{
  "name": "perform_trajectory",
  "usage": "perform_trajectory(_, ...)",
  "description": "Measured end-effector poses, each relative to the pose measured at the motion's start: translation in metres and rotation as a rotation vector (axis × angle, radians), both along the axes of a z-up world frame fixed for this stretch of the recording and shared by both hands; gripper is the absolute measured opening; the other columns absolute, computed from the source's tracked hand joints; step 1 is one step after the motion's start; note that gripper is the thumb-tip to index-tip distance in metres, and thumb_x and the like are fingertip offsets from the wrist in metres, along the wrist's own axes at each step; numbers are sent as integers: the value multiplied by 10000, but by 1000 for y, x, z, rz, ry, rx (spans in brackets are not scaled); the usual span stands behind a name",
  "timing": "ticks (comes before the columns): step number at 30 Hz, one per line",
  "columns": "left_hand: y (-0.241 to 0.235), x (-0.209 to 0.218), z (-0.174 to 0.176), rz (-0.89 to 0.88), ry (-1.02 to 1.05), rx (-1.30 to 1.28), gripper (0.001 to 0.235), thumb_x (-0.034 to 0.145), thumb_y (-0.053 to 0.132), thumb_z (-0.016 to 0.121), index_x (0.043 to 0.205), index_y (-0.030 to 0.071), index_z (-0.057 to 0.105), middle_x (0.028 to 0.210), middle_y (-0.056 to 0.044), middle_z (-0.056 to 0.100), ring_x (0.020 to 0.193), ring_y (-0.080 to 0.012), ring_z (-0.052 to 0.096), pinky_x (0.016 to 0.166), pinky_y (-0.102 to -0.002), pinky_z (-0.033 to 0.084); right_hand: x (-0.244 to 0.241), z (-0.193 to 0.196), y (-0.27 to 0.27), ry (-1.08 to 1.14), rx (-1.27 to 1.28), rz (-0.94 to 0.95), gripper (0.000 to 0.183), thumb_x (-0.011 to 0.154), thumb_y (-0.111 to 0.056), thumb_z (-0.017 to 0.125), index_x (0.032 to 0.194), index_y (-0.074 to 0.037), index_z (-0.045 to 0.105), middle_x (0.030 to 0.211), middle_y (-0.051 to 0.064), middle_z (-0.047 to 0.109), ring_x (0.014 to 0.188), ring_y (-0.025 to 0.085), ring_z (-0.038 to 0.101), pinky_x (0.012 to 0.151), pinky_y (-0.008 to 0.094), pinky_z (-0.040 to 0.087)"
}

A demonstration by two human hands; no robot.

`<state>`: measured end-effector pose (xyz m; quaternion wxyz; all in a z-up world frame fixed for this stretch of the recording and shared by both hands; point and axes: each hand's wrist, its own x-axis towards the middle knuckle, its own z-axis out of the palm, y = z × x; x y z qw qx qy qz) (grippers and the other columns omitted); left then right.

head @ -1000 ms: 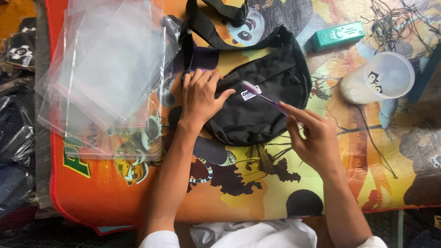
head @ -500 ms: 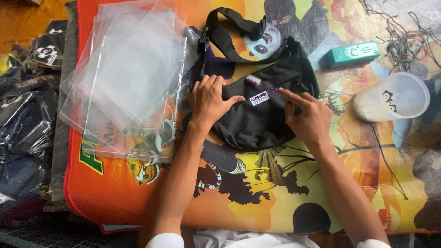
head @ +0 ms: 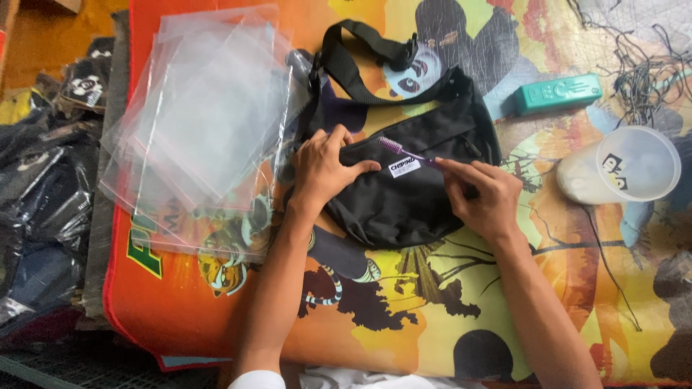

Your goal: The person uses a purple toothbrush to scrub the surface of a black shoulder bag placed on a colorful mat. They repeatedly brush the front, sides, and zipper areas of the bag.

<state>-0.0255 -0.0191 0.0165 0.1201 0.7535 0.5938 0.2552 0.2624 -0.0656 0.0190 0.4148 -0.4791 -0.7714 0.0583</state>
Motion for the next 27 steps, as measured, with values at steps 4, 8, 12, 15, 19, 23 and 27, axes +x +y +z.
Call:
perform_trajectory(4, -1, 3, 7, -5, -11, -3, 620, 706, 693, 816, 946, 171, 582, 789, -125, 726, 869, -317, 703, 789, -457, 521, 7, -5, 2, 18, -24, -5, 225, 866, -67, 756, 1071, -129, 827, 609, 94, 579, 495, 284, 535, 484, 380, 427)
perform_trajectory(8, -2, 5, 10, -4, 3, -27, 579, 733, 661, 813, 954, 173, 594, 792, -118, 731, 857, -307, 715, 780, -451, 518, 11, -8, 7, 174, -21, 23, 222, 901, -44, 764, 1090, -133, 842, 589, 55, 608, 441, 196, 510, 448, 310, 405)
perform_trajectory(12, -3, 5, 10, -12, 14, -21, 565, 773, 652, 790, 973, 159, 601, 812, -135, 734, 864, -322, 727, 778, -460, 519, 10, -4, 6, 112, -19, 57, 164, 887, -100, 819, 1050, -95, 833, 577, 73, 608, 460, 194, 522, 484, 303, 418)
perform_trajectory(15, -1, 4, 7, -15, 31, -22, 556, 776, 644, 790, 978, 163, 598, 823, -132, 738, 866, -323, 730, 778, -460, 520, 4, 3, 4, 4, 6, 68, 164, 844, -109, 844, 1008, -112, 833, 578, 112, 602, 462, 279, 546, 461, 366, 420)
perform_trajectory(19, 6, -1, -16, 3, 78, -27, 538, 773, 654, 788, 1001, 206, 599, 840, -91, 743, 877, -290, 735, 787, -444, 519, 5, 1, 5, -9, -3, 77, 173, 834, -140, 865, 998, -101, 827, 595, 127, 592, 495, 292, 562, 485, 376, 440)
perform_trajectory(23, 5, 0, -15, -2, 74, -13, 545, 775, 653, 780, 996, 190, 598, 836, -100, 740, 875, -305, 735, 782, -450, 517, 6, -4, 6, -14, -9, 60, 168, 848, -172, 854, 1012, -141, 831, 612, 107, 582, 506, 284, 549, 490, 371, 435)
perform_trajectory(27, 5, -1, -14, -5, 70, -18, 547, 771, 651, 785, 998, 190, 598, 836, -96, 740, 873, -303, 738, 784, -448, 519, 6, -2, 5, 0, -18, 57, 154, 848, -197, 863, 989, -139, 844, 640, 109, 604, 483, 260, 531, 481, 345, 427)
